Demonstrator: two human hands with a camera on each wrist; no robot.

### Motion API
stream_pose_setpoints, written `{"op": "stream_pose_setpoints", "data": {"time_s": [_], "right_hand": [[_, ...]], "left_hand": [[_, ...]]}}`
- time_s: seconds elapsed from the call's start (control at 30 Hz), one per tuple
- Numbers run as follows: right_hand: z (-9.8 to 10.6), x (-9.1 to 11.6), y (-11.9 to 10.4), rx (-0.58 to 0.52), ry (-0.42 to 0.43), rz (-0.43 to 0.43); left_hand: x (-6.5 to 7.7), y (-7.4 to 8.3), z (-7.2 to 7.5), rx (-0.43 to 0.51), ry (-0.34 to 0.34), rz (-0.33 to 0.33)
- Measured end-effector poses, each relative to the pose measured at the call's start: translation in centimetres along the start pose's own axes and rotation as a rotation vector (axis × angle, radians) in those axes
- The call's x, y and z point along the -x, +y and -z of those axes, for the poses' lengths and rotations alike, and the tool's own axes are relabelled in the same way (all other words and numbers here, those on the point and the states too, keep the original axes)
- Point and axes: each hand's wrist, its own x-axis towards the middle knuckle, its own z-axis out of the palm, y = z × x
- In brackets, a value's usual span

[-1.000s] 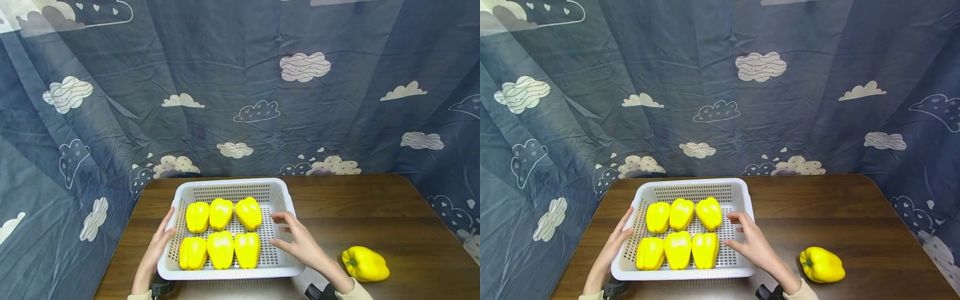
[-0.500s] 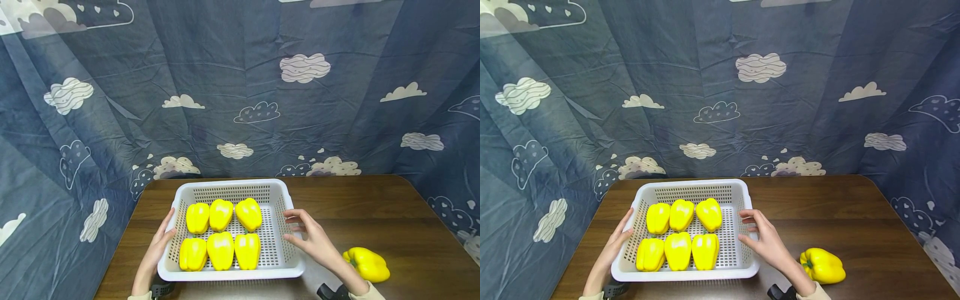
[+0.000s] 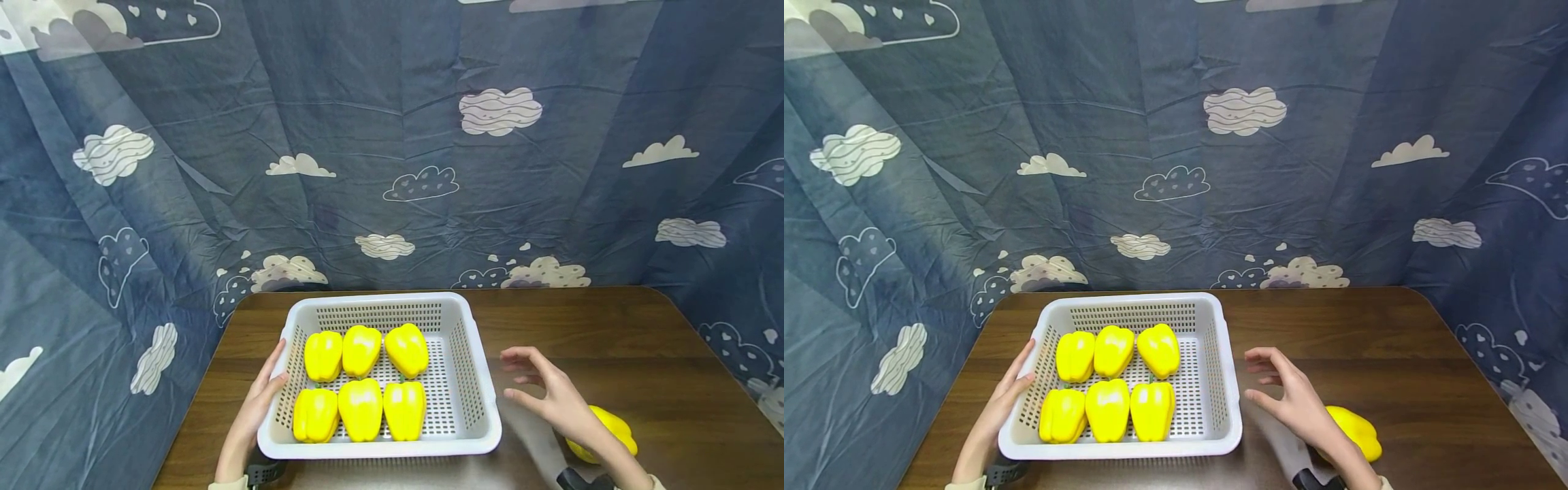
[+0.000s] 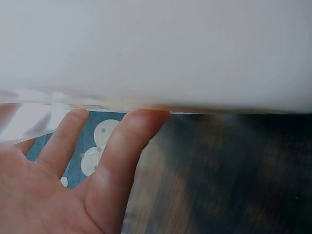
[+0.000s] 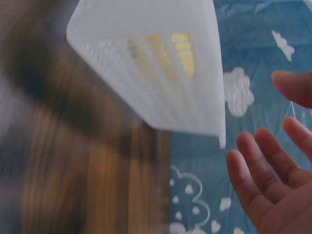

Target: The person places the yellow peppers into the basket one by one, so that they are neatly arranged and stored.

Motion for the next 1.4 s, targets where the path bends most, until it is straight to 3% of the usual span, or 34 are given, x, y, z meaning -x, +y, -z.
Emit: {"op": "stream_pose_setpoints", "data": {"time_s": [0.2,0.6,0.77,0.9,1.03,1.2,1.4], "right_hand": [[1.8,0.7,1.2,0.054,-0.003,0.016],[6.4,2.4,4.4,0.185,-0.115,-0.125],[7.7,3.2,6.2,0.132,-0.226,-0.172],[8.2,3.5,7.6,-0.010,-0.333,-0.142],[8.1,3.7,8.6,-0.095,-0.386,-0.108],[7.8,3.5,8.9,-0.070,-0.358,-0.105],[7.0,2.9,8.4,0.018,-0.222,-0.152]], "left_hand": [[0.0,0.1,0.0,0.009,-0.004,0.001],[-0.1,0.0,0.0,0.004,-0.008,-0.011],[-0.1,-0.1,0.1,0.006,-0.010,-0.014],[-0.1,-0.1,0.1,0.005,-0.008,-0.012],[-0.1,-0.1,0.1,0.005,-0.005,-0.011],[-0.1,-0.1,0.0,0.004,-0.006,-0.010],[0.0,-0.1,0.0,0.013,-0.006,0.002]]}}
